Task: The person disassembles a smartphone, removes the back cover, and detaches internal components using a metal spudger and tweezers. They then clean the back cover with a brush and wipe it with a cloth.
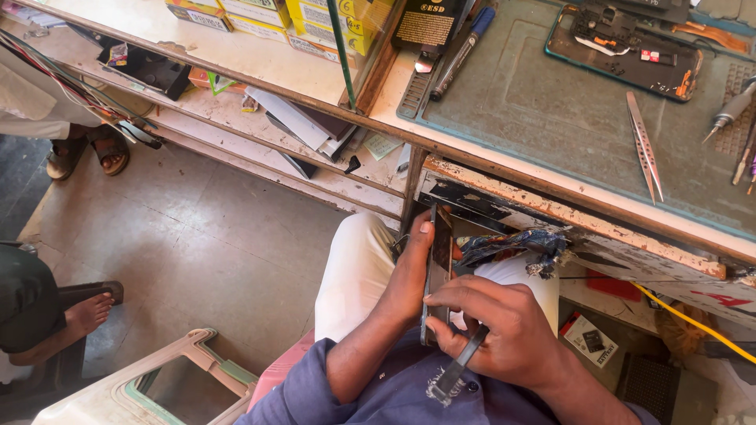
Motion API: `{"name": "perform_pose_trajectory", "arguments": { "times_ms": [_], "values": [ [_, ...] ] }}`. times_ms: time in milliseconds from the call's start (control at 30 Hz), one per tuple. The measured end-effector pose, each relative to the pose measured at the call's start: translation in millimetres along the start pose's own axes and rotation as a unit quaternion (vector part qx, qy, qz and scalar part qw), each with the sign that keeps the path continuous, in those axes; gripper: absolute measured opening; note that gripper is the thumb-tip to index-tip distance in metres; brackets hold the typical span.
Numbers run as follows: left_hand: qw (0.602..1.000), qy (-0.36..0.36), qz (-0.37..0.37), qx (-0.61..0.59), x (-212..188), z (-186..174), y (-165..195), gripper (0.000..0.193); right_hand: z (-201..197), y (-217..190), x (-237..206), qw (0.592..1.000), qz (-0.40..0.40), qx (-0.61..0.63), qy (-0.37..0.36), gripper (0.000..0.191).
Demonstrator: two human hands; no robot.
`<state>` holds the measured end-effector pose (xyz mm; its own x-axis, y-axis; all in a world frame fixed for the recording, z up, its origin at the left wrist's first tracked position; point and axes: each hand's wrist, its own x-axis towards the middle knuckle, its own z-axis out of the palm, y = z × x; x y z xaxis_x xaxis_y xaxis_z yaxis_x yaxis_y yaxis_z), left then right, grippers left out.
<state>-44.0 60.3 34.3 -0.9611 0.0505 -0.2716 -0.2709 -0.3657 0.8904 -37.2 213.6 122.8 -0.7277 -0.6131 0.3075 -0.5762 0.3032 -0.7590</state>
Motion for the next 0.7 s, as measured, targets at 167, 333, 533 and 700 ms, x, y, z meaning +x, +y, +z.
{"name": "perform_pose_trajectory", "arguments": {
  "times_ms": [167,333,533,700],
  "values": [
    [0.998,0.018,0.012,0.064,-6,0,13,0.065,-1,-5,1,1.0,0.021,-0.015,-0.012,0.021],
    [0.997,0.024,0.012,0.075,-9,1,16,0.064,1,-2,1,1.0,0.021,-0.007,-0.015,0.018],
    [0.996,0.009,0.049,0.068,-7,2,12,0.063,0,2,3,1.0,0.0,0.006,0.001,0.015],
    [0.995,0.016,0.05,0.085,-6,2,13,0.062,-2,0,1,0.999,0.032,0.022,-0.011,0.022]
  ]
}}
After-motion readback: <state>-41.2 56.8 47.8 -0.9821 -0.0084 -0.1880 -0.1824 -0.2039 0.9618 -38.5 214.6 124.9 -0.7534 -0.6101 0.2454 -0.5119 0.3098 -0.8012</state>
